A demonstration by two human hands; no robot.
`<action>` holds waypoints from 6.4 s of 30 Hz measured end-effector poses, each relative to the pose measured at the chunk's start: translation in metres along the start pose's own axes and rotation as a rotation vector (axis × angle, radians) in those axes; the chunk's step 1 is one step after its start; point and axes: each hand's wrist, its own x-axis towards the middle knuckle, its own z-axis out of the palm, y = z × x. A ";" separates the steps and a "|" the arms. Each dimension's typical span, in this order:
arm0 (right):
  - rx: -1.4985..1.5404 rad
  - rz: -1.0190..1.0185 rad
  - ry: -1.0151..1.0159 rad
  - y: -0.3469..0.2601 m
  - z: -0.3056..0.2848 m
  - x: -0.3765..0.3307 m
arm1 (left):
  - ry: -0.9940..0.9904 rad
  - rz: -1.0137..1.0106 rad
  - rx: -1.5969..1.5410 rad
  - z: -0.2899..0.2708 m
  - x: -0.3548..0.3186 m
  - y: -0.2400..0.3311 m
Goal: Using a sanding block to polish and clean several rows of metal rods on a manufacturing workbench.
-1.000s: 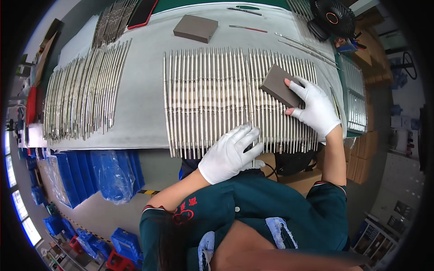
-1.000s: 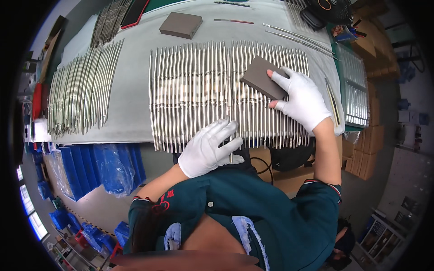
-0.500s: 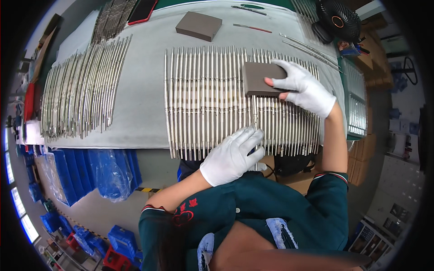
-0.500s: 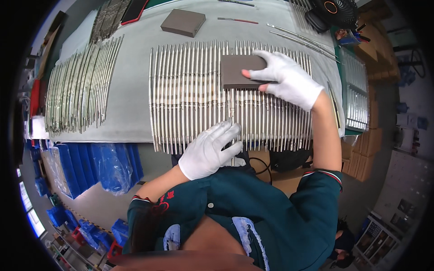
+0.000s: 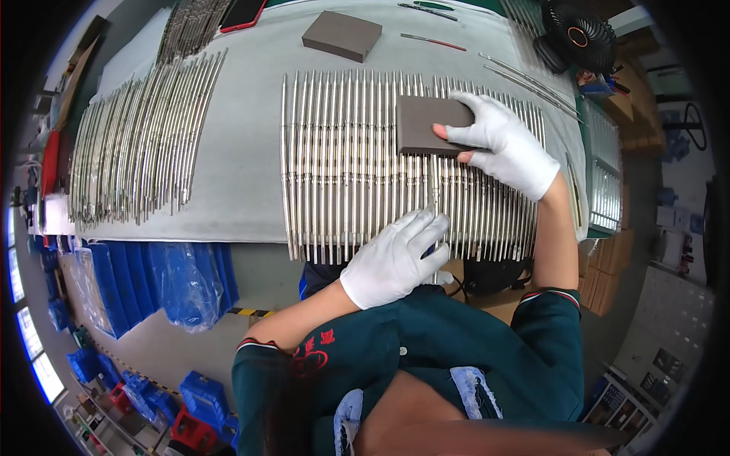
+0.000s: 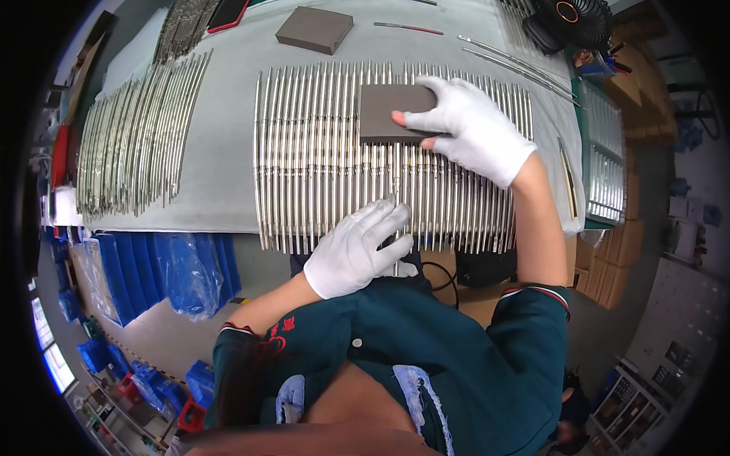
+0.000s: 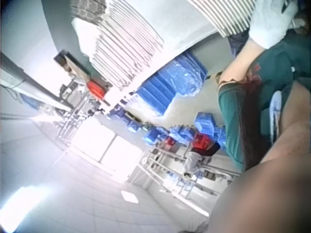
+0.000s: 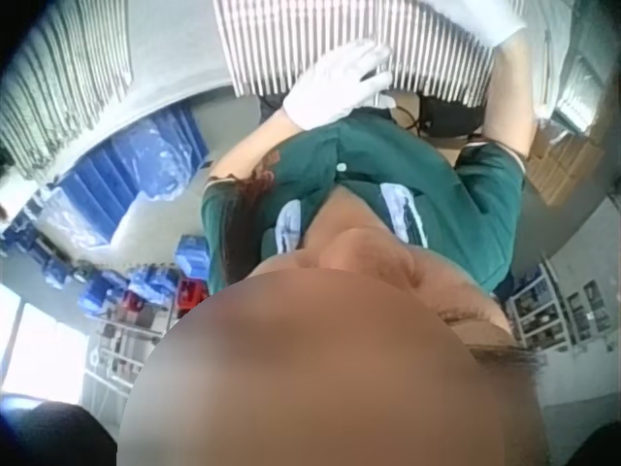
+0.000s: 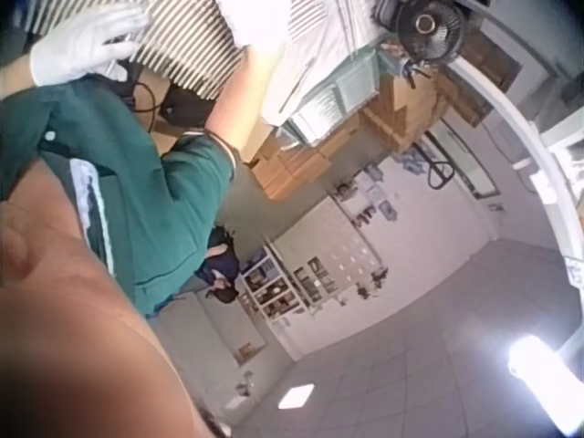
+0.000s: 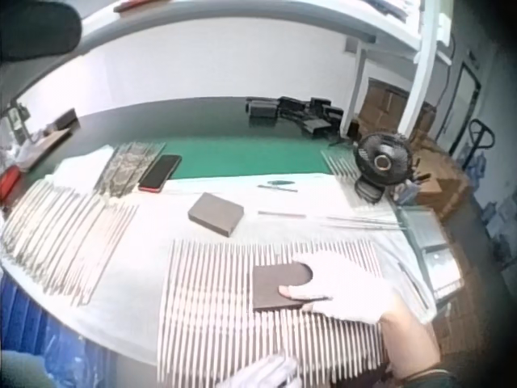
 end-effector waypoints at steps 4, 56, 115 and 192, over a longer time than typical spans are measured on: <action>0.035 0.042 -0.001 0.011 0.001 -0.010 | 0.005 -0.003 0.027 -0.001 -0.004 -0.001; -0.064 0.017 0.093 0.000 0.007 -0.016 | -0.001 -0.022 -0.044 0.003 -0.006 -0.004; -0.235 0.082 0.125 -0.013 0.064 -0.080 | -0.198 -0.079 0.384 0.010 0.004 -0.001; -0.263 -0.048 0.213 -0.010 0.027 -0.008 | -0.001 -0.065 -0.028 0.009 -0.006 -0.004</action>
